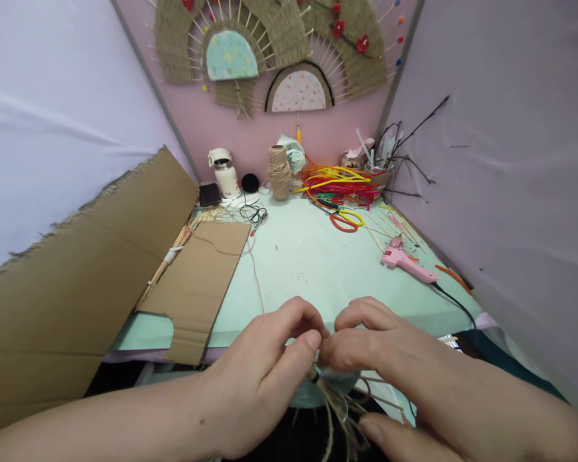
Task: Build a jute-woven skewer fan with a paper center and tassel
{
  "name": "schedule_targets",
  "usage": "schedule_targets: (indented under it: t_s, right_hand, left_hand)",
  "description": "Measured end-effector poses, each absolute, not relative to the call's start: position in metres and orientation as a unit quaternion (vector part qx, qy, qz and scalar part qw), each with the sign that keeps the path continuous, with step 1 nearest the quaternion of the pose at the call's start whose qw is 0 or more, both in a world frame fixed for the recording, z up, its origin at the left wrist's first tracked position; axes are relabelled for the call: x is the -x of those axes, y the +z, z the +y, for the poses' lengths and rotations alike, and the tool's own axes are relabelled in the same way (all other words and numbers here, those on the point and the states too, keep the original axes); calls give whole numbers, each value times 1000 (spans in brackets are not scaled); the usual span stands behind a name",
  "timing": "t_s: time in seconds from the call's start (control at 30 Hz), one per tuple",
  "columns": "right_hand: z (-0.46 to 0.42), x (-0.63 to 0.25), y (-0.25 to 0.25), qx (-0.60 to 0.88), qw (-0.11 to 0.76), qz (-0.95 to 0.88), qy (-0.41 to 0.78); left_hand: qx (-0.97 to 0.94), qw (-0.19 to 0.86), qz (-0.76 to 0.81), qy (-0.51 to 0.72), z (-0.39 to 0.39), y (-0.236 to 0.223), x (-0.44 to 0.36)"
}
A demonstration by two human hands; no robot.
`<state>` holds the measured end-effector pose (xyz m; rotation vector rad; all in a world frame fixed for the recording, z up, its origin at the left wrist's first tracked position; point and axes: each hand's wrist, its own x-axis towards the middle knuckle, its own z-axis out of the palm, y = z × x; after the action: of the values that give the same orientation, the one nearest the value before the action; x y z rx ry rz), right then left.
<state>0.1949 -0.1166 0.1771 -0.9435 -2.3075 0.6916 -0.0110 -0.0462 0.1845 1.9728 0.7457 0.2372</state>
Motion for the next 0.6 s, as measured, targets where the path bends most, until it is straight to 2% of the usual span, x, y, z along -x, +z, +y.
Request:
schedule_targets:
  t_s: [0.13, 0.3, 0.6]
  right_hand:
    - [-118, -197, 178, 349, 276, -861, 246]
    - [-122, -212, 180, 379, 324, -842, 205]
    - [-126, -223, 182, 369, 298, -864, 169]
  left_hand:
    - [-811, 489, 307, 96, -46, 184, 11]
    - [-810, 486, 315, 92, -46, 185, 11]
    - [-828, 471, 290, 99, -45, 183, 9]
